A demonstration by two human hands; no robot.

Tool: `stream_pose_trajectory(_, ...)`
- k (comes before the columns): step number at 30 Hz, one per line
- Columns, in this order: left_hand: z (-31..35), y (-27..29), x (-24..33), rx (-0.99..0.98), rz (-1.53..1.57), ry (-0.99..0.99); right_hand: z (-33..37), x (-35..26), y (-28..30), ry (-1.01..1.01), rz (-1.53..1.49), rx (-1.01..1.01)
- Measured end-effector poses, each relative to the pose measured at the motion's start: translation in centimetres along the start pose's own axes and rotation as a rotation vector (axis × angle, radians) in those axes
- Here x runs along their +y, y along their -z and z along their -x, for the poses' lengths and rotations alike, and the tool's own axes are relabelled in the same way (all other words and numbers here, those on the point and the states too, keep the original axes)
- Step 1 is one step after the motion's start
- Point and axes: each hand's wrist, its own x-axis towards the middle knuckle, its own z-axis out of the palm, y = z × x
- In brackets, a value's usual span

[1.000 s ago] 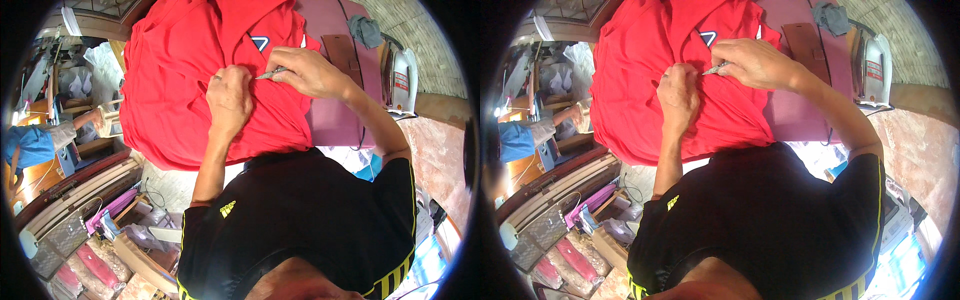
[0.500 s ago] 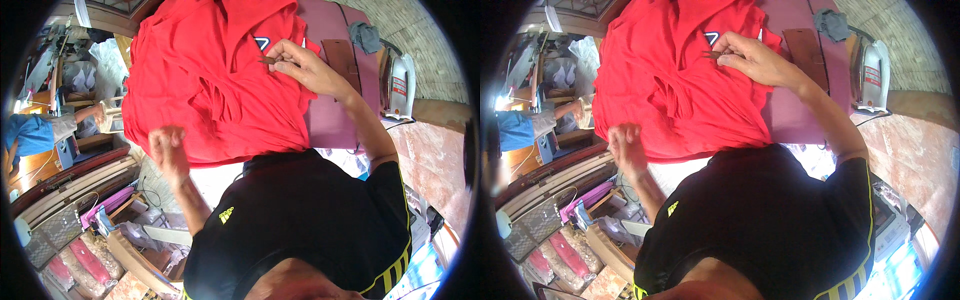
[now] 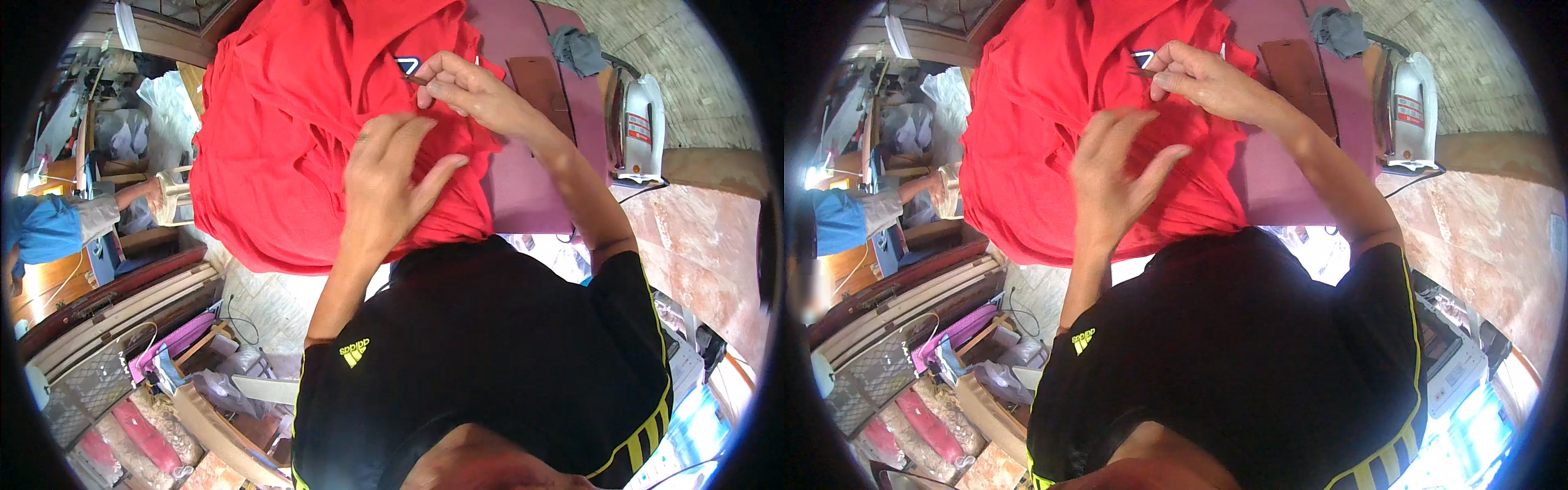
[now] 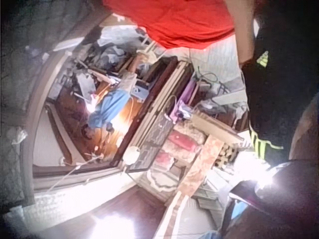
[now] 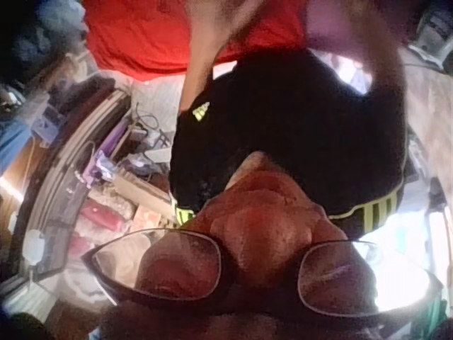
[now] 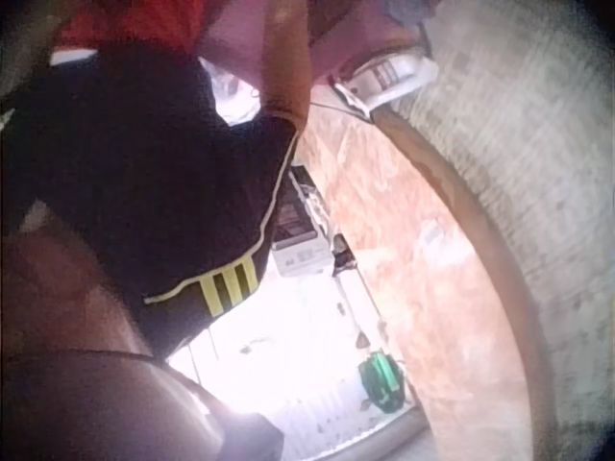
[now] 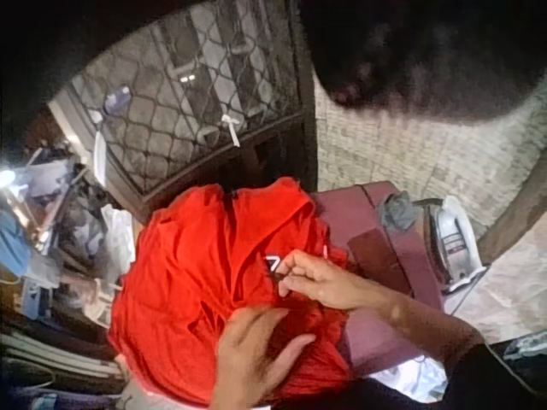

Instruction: The person uses a small metal tool to carefully cut and remove tags from a stack of red polo shirts. They work on the shirts one by one, manipulating the fabric to access the tags and using the tool to snip the fasteners before discarding the tags.

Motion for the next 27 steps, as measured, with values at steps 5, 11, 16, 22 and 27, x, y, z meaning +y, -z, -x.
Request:
stream_pose_trajectory(5, 1.4, -4.2, -2.2, 0.004, -0.152, 0.032, 0.8, 0.6, -0.2, 0.03, -0.026, 0.033)
stream_pose_trajectory(11, 2.9, -3.9, -3.4, 0.066, -0.068, 0.058, 3.6, 2.2, 0.8, 0.17, -0.071, -0.079)
stream_pose_trajectory(16, 2.0, -2.6, -3.7, -0.02, 0.08, 0.099, 4.2, -0.1, 1.4, 0.284, 0.259, -0.196)
stream_pose_trajectory(22, 2.0, -2.7, -3.9, -0.015, 0.105, 0.054, 3.6, -1.2, 1.0, 0.352, 0.411, -0.183)
stream_pose_trajectory(27, 2.2, -3.1, -4.2, 0.002, 0.068, 0.008, 3.1, -2.2, 0.7, 0.255, 0.515, -0.205)
